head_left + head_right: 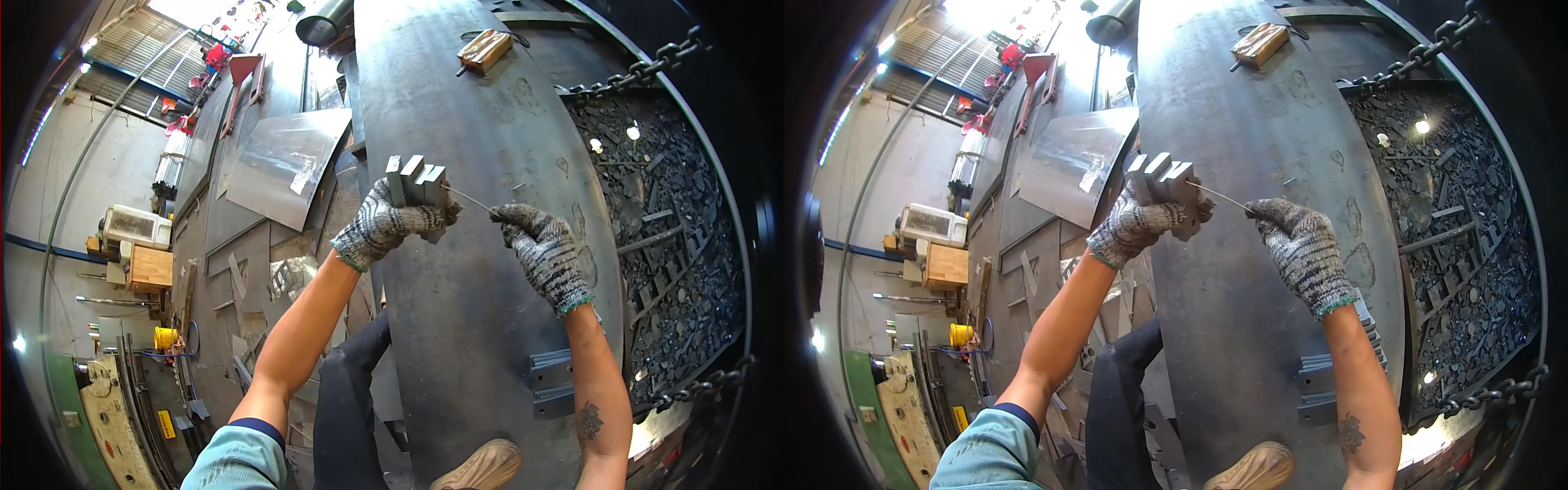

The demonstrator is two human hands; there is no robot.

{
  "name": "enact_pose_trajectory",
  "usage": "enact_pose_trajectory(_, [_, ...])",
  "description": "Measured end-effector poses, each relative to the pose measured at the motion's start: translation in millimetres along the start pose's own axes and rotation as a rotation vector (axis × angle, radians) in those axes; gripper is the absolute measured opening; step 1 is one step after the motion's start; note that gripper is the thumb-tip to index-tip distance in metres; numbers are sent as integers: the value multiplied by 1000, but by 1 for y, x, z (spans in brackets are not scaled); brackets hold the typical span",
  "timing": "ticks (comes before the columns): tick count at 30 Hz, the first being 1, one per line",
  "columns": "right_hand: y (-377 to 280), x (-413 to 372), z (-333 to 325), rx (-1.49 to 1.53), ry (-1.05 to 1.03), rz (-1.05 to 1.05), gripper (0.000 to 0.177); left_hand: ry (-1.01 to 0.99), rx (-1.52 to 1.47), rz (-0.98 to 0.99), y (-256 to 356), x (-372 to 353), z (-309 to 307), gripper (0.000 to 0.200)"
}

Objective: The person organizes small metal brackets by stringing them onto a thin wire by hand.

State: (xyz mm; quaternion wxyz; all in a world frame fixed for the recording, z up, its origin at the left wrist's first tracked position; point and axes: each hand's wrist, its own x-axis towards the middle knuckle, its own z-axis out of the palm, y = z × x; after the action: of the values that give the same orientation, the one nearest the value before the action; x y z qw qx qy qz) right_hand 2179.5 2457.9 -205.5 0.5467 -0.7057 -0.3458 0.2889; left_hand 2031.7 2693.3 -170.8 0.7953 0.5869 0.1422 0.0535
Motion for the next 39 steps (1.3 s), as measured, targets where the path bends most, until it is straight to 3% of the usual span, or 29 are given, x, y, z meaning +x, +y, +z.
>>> enact_pose_trajectory(8, [-3, -6, -2, -43, 62, -133, 23, 65, 290, -36, 31, -4, 30, 48])
enact_pose_trajectory(10, [-4, -7, -1, -76, 61, -150, 23, -17, 737, 51, 41, -1, 23, 48])
enact_pose_trajectory(12, [-3, -7, 1, -105, 64, -165, 22, -44, 729, 60, 47, 1, 18, 48])
enact_pose_trajectory(15, [3, -5, 5, 112, 46, -87, 21, -17, 757, 28, 42, 3, 18, 51])
enact_pose_trajectory(17, [6, -3, 2, 203, 60, -89, 20, -16, 504, 104, 33, 4, 26, 56])
enact_pose_trajectory(18, [6, -3, 1, 200, 63, -87, 20, -24, 862, 108, 36, 9, 31, 64])
enact_pose_trajectory(19, [5, -2, 0, 233, 76, -76, 20, -30, 857, 106, 30, 9, 32, 64])
enact_pose_trajectory(21, [1, -4, -5, 262, 90, -57, 20, 6, 525, 91, 15, 7, 34, 69])
enact_pose_trajectory(22, [-4, -4, -8, 161, 97, -69, 19, -56, 544, 202, 9, 11, 36, 74])
enact_pose_trajectory(25, [-1, -4, -9, 59, 112, -158, 18, -132, 550, 236, 1, 16, 37, 73])
enact_pose_trajectory(27, [-13, -9, -9, -123, 133, -151, 18, -147, 520, 138, -2, 14, 34, 71])
enact_pose_trajectory(29, [-5, -8, -8, -49, 110, -129, 18, -100, 175, 100, -6, 12, 33, 73])
enact_pose_trajectory(31, [-3, -7, -6, 34, 84, -113, 18, 4, 290, 179, -11, 15, 26, 77])
enact_pose_trajectory(33, [-8, -8, -5, -48, 65, -111, 18, -72, 50, 135, 8, 15, 24, 74])
enact_pose_trajectory(34, [-7, -8, -4, -36, 62, -97, 18, -106, 195, 83, 21, 12, 24, 76])
enact_pose_trajectory(39, [-9, -9, -4, -38, 55, -95, 18, -184, 265, 76, 31, 7, 18, 75])
